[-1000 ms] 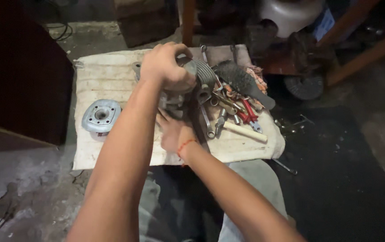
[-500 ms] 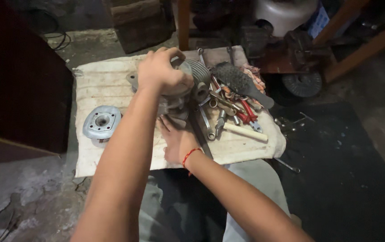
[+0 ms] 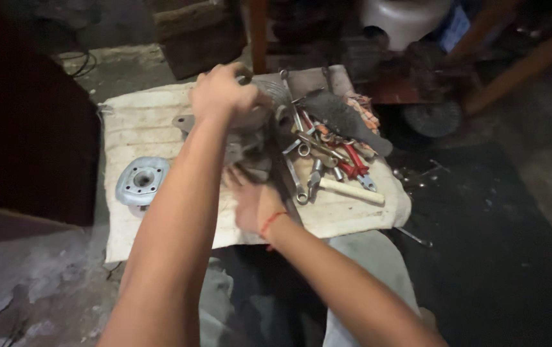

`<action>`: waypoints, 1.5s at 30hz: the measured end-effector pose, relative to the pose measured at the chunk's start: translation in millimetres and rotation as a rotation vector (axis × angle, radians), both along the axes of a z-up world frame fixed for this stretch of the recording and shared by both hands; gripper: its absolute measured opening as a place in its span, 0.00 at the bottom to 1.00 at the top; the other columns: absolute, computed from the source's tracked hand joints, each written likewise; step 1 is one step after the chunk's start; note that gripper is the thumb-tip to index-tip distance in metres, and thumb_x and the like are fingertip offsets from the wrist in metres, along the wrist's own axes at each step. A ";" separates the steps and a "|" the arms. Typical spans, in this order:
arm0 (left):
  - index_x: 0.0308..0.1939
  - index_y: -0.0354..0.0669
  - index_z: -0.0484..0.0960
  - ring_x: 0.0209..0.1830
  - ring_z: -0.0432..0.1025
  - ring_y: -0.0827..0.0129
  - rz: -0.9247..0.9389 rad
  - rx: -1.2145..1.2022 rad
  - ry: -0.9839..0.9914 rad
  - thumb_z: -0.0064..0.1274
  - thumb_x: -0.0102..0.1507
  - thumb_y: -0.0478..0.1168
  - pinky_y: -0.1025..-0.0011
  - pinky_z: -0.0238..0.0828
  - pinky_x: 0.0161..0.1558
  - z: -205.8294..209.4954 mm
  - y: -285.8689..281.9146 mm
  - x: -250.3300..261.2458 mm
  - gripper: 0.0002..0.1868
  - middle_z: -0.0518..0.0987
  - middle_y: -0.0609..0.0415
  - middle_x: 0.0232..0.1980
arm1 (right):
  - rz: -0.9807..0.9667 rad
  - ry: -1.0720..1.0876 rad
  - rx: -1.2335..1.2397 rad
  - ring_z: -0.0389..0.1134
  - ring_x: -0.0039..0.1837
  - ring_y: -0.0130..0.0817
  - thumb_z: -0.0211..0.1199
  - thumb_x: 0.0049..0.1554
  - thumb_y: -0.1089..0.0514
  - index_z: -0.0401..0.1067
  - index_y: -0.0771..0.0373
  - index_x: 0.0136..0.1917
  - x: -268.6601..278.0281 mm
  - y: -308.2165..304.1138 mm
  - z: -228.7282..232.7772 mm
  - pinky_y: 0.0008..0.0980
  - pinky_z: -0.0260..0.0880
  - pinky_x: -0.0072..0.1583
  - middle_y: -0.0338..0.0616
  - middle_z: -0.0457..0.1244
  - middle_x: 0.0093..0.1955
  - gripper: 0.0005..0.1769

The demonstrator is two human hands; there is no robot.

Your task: The person assembles a small engine cylinder and piston by hand, using a cloth to wipe components before placing a metal head over the assembly.

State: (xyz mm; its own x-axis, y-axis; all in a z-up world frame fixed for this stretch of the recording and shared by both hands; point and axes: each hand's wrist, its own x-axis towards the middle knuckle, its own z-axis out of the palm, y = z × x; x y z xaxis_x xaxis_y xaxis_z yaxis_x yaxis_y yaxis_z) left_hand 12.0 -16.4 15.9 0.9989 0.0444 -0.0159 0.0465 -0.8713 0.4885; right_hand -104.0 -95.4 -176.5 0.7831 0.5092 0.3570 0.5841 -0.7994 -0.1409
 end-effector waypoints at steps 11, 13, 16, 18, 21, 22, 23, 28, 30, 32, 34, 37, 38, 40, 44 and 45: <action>0.53 0.68 0.86 0.66 0.69 0.50 0.176 -0.062 0.121 0.61 0.47 0.63 0.52 0.65 0.64 1.3 -1.5 22.9 0.30 0.80 0.57 0.62 | -0.090 0.481 0.184 0.71 0.59 0.46 0.54 0.55 0.57 0.63 0.44 0.75 4.3 -34.8 46.0 0.43 0.72 0.61 0.31 0.56 0.79 0.34; 0.55 0.67 0.85 0.67 0.68 0.49 0.179 -0.039 0.116 0.60 0.49 0.64 0.51 0.64 0.65 -3.1 -0.2 20.0 0.31 0.78 0.55 0.64 | -0.087 0.508 0.210 0.72 0.57 0.47 0.53 0.56 0.58 0.63 0.43 0.75 1.4 -41.5 48.1 0.43 0.73 0.60 0.30 0.56 0.79 0.34; 0.61 0.67 0.81 0.71 0.63 0.46 0.115 0.034 0.088 0.60 0.50 0.66 0.47 0.61 0.66 -12.7 2.3 17.1 0.35 0.72 0.51 0.70 | -0.042 0.437 0.267 0.71 0.58 0.48 0.55 0.54 0.60 0.65 0.44 0.74 -2.9 -43.5 41.5 0.43 0.72 0.61 0.34 0.58 0.78 0.34; 0.66 0.71 0.77 0.73 0.59 0.44 0.045 0.082 0.097 0.60 0.50 0.64 0.45 0.58 0.67 -13.4 3.7 19.0 0.39 0.68 0.50 0.73 | -0.026 0.424 0.244 0.71 0.60 0.47 0.55 0.55 0.60 0.64 0.45 0.74 -1.2 -44.2 36.2 0.43 0.72 0.61 0.35 0.58 0.78 0.33; 0.72 0.57 0.67 0.73 0.62 0.46 -0.261 0.108 0.182 0.75 0.38 0.64 0.56 0.60 0.70 -3.5 18.7 16.1 0.60 0.67 0.42 0.72 | -0.009 0.382 0.299 0.69 0.64 0.46 0.58 0.55 0.58 0.66 0.45 0.73 -4.0 -44.7 27.0 0.42 0.70 0.63 0.37 0.60 0.75 0.33; 0.72 0.60 0.67 0.72 0.61 0.45 -0.252 0.116 0.186 0.75 0.37 0.62 0.55 0.61 0.69 -0.3 19.0 13.3 0.61 0.66 0.43 0.72 | -0.019 0.390 0.304 0.69 0.65 0.46 0.58 0.55 0.59 0.66 0.45 0.74 -4.1 -45.8 23.2 0.41 0.69 0.64 0.37 0.60 0.75 0.33; 0.72 0.63 0.66 0.72 0.61 0.45 -0.243 0.127 0.193 0.75 0.35 0.61 0.54 0.61 0.68 1.8 19.8 8.4 0.61 0.65 0.43 0.72 | -0.029 0.399 0.311 0.68 0.65 0.46 0.57 0.54 0.59 0.66 0.45 0.74 -4.8 -45.9 18.5 0.41 0.69 0.65 0.38 0.60 0.76 0.33; 0.69 0.67 0.73 0.69 0.62 0.44 -0.167 0.080 0.006 0.73 0.37 0.59 0.53 0.62 0.67 2.6 14.2 -22.6 0.54 0.71 0.46 0.69 | -0.055 0.310 0.350 0.69 0.65 0.46 0.56 0.56 0.59 0.68 0.49 0.73 -3.1 -40.7 -7.3 0.42 0.70 0.64 0.44 0.62 0.73 0.31; 0.68 0.66 0.74 0.68 0.63 0.44 -0.151 0.086 -0.007 0.73 0.37 0.58 0.54 0.62 0.68 -0.9 13.8 -28.7 0.54 0.72 0.46 0.67 | -0.072 0.279 0.336 0.68 0.66 0.48 0.55 0.57 0.59 0.68 0.53 0.72 -5.9 -30.6 -21.2 0.43 0.71 0.63 0.49 0.63 0.72 0.29; 0.67 0.66 0.74 0.68 0.63 0.46 -0.138 0.061 0.010 0.73 0.36 0.58 0.53 0.63 0.66 -3.4 15.2 -34.5 0.53 0.71 0.47 0.67 | -0.122 0.322 0.287 0.68 0.65 0.50 0.54 0.57 0.59 0.66 0.54 0.74 -4.5 -4.5 -28.2 0.46 0.70 0.61 0.52 0.63 0.71 0.31; 0.67 0.66 0.74 0.68 0.63 0.46 -0.144 0.044 -0.012 0.73 0.36 0.58 0.53 0.63 0.65 0.8 12.1 -29.6 0.53 0.71 0.48 0.67 | -0.198 0.402 0.206 0.69 0.65 0.51 0.53 0.60 0.56 0.65 0.53 0.75 10.1 15.2 -22.4 0.47 0.70 0.62 0.52 0.65 0.69 0.30; 0.67 0.66 0.74 0.68 0.64 0.46 -0.143 0.036 -0.016 0.72 0.36 0.57 0.53 0.63 0.66 -3.0 13.4 -30.7 0.53 0.71 0.48 0.67 | -0.261 0.580 0.063 0.70 0.65 0.50 0.52 0.65 0.49 0.62 0.50 0.78 12.9 27.9 -8.8 0.47 0.70 0.66 0.49 0.66 0.68 0.29; 0.68 0.66 0.74 0.68 0.64 0.46 -0.140 0.037 -0.007 0.72 0.36 0.58 0.53 0.63 0.66 -3.5 13.4 -29.8 0.53 0.71 0.48 0.67 | -0.243 0.586 0.040 0.70 0.65 0.51 0.54 0.63 0.49 0.58 0.52 0.79 10.6 26.6 -2.8 0.48 0.70 0.65 0.50 0.64 0.70 0.32; 0.68 0.66 0.74 0.67 0.64 0.45 -0.143 0.055 0.008 0.72 0.36 0.57 0.54 0.62 0.66 -3.5 13.2 -27.9 0.53 0.71 0.47 0.67 | -0.214 0.596 0.023 0.69 0.64 0.54 0.56 0.60 0.49 0.51 0.54 0.81 1.9 19.8 8.6 0.48 0.69 0.64 0.51 0.56 0.76 0.39; 0.68 0.65 0.74 0.66 0.63 0.45 -0.156 0.068 0.012 0.72 0.37 0.58 0.53 0.62 0.66 -2.6 13.2 -25.5 0.52 0.71 0.47 0.66 | -0.136 0.513 0.047 0.68 0.65 0.53 0.58 0.54 0.52 0.45 0.54 0.82 -21.0 -19.6 15.2 0.48 0.69 0.62 0.47 0.46 0.84 0.46; 0.68 0.65 0.74 0.66 0.63 0.44 -0.162 0.066 0.008 0.71 0.38 0.58 0.53 0.62 0.65 -2.1 14.4 -25.9 0.52 0.71 0.47 0.66 | -0.112 0.470 0.064 0.68 0.67 0.50 0.58 0.53 0.52 0.46 0.53 0.82 -21.7 -21.8 13.1 0.47 0.70 0.62 0.46 0.46 0.84 0.46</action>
